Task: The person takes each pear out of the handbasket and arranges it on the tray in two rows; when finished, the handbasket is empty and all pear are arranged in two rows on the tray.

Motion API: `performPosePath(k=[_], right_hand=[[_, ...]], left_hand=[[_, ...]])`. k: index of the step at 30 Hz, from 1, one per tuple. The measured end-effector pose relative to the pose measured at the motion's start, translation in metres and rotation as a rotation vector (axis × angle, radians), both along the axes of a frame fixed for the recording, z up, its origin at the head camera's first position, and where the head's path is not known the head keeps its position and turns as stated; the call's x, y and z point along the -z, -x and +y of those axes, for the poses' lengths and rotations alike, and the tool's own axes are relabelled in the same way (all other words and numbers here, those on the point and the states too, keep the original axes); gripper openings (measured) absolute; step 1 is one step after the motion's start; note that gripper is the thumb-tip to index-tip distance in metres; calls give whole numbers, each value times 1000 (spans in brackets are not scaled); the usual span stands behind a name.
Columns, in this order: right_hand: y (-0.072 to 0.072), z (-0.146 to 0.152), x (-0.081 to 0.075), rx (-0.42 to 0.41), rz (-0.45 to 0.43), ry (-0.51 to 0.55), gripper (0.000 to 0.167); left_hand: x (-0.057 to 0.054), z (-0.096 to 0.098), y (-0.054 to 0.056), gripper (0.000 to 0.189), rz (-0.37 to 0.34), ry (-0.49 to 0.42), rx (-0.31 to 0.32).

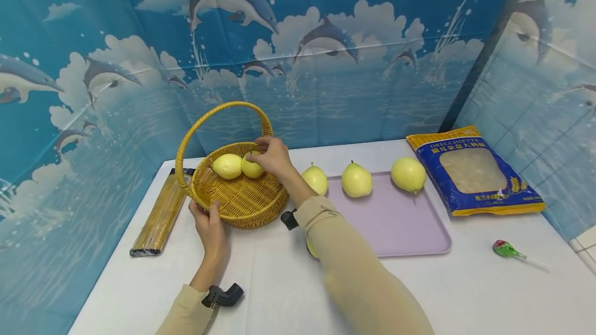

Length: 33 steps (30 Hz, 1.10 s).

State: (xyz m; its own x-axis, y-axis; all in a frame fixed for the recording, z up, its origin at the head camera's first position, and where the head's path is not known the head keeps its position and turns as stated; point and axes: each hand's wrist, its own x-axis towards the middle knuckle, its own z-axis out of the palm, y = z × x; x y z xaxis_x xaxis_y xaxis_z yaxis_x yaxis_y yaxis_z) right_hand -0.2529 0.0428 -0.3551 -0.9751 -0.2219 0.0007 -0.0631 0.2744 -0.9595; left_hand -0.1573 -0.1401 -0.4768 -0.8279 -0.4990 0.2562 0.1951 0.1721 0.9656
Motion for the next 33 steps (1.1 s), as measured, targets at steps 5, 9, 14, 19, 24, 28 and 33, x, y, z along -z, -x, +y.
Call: performPosePath(k=[5,9,14,19,24,28,33], right_hand=[[10,-8,14,18,-42,8,54],[15,-12,29,27,-51,-18,58],[19,-18,41,19,-38,-55,68],[22,-21,42,16,-32,-133,77],[26,-23,41,4,-21,-228,81],[31,-22,40,12,12,-302,79],[34,-21,34,15,47,-386,77]], left_hand=[[0,2,5,65,11,-3,10],[1,4,6,65,9,-3,14],[0,4,6,66,3,3,9],[0,2,10,65,-1,1,6],[-1,2,13,65,-7,-2,-6],[-1,3,15,65,0,11,-6],[-1,1,17,67,1,38,-9]])
